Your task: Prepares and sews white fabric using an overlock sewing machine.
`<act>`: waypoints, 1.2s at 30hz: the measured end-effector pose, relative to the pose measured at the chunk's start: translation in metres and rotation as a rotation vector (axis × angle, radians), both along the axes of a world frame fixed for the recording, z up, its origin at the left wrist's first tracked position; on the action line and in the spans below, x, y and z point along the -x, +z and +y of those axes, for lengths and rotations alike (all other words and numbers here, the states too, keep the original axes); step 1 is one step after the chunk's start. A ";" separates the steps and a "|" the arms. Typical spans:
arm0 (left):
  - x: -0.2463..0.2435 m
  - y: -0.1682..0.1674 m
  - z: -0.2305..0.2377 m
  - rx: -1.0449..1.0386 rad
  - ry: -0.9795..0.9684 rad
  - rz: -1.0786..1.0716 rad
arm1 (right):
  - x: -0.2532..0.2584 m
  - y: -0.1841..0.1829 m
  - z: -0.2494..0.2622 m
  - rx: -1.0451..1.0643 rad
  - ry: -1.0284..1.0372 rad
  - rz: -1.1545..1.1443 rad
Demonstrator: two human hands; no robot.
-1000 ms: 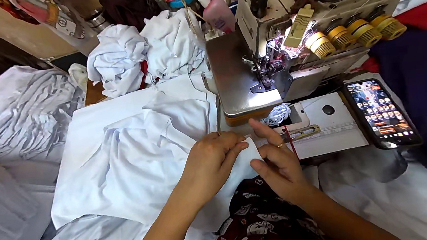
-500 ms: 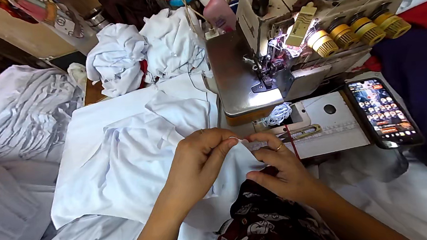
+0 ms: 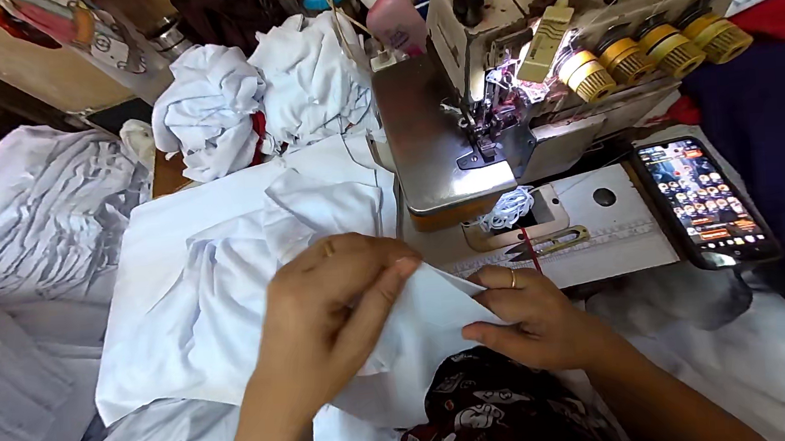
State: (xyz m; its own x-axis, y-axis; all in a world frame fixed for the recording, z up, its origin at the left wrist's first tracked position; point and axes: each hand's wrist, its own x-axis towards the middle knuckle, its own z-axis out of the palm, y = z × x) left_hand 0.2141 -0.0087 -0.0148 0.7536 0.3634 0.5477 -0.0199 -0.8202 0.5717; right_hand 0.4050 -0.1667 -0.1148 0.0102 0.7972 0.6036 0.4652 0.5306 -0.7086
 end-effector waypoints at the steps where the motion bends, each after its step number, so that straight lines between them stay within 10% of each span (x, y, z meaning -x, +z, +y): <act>1: 0.004 0.003 0.005 0.032 0.018 -0.023 | -0.004 -0.001 -0.002 0.007 -0.014 0.005; 19: 0.015 -0.020 0.026 0.484 -0.007 -0.144 | -0.020 -0.020 -0.011 0.112 -0.085 0.497; 26: 0.029 -0.032 0.013 0.207 0.313 -0.045 | -0.009 -0.017 -0.007 0.137 -0.237 0.487; 31: 0.061 0.018 0.000 0.292 0.200 -0.015 | 0.004 0.016 0.001 0.021 -0.228 0.355; 36: 0.018 0.020 0.025 -0.097 0.368 -0.489 | 0.009 0.047 0.013 -0.088 -0.003 0.360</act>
State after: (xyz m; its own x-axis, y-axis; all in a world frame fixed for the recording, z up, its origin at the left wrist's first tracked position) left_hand 0.1957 0.0158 0.0050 0.2416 0.4828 0.8417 0.0332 -0.8710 0.4901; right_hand 0.3961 -0.1540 -0.0677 0.2369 0.7421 0.6270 0.1958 0.5957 -0.7790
